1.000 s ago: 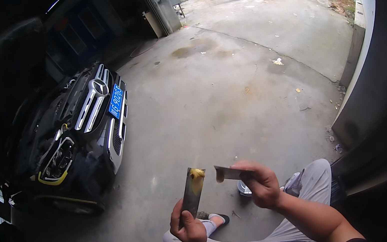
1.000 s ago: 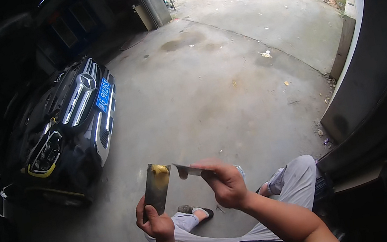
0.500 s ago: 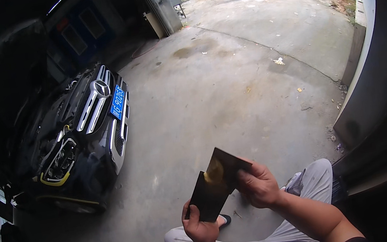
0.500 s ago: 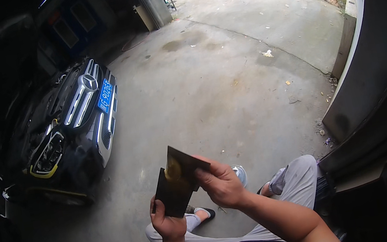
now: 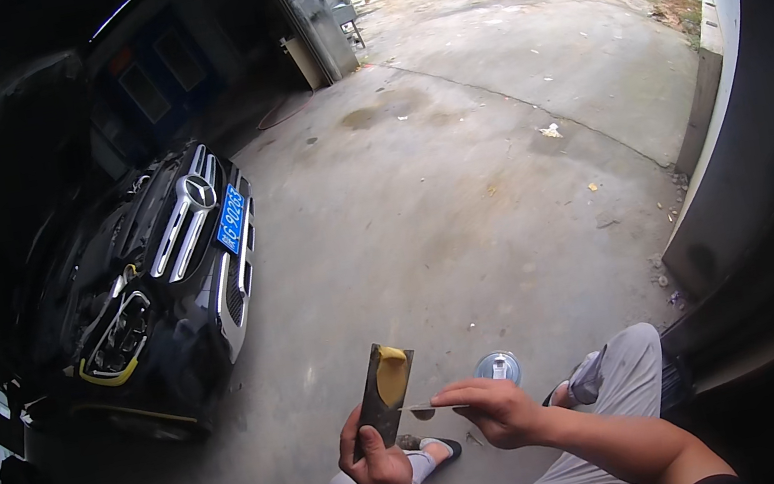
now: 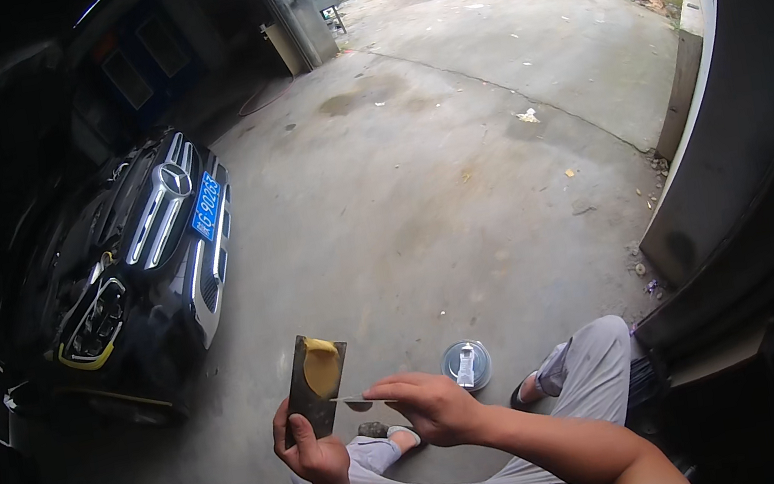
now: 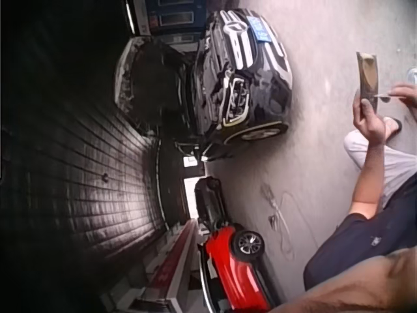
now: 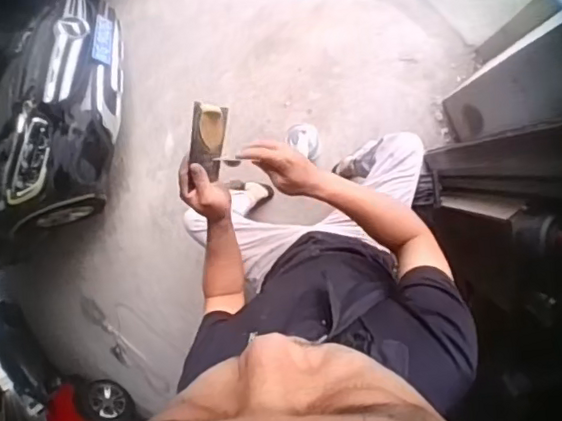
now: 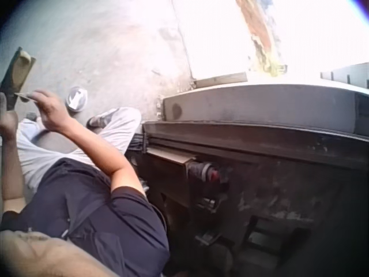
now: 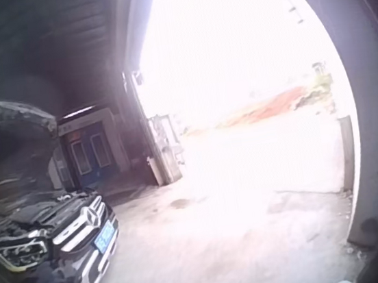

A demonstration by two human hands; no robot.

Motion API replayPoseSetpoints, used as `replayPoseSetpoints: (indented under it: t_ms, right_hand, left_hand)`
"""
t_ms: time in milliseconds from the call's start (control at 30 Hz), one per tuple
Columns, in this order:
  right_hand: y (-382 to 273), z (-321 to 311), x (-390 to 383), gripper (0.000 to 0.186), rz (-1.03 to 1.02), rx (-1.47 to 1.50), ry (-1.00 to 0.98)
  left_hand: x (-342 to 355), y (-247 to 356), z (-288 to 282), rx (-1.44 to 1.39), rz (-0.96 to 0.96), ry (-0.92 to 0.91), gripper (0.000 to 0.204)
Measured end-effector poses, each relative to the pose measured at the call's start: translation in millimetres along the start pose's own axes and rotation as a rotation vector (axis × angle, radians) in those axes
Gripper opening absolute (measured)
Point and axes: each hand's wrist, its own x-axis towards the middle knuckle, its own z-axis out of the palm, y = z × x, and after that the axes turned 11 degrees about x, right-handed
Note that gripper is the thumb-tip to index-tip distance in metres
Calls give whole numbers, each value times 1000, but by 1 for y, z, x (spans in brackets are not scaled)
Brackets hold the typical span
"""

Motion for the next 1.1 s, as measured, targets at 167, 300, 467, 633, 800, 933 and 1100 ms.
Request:
replayPoseSetpoints:
  t_ms: [167, 300, 467, 633, 800, 933, 1100]
  right_hand:
    - [-19, 2, 31, 34, -48, 138, 139]
    - [1, 27, 10, 34, -124, -80, 38]
    - [9, -14, 10, 30, 48, 354, 196]
    - [-18, -15, 28, 32, 210, 677, 111]
    - [-11, -34, 35, 32, 18, -79, 100]
    - [-29, 16, 27, 35, -126, -36, 121]
    - [3, 11, 3, 32, -8, -30, -7]
  left_hand:
    - [-10, -7, -2, 274, 180, -170, 33]
    - [-4, 3, 16, 15, -49, -1, 34]
    - [12, 17, 6, -322, -188, -28, 31]
    - [-8, -3, 2, -524, -449, -75, 35]
    - [-1, -4, -13, -360, -255, -86, 38]
    - [-9, -8, 10, 96, 42, -39, 32]
    - [7, 14, 3, -116, 20, 11, 34]
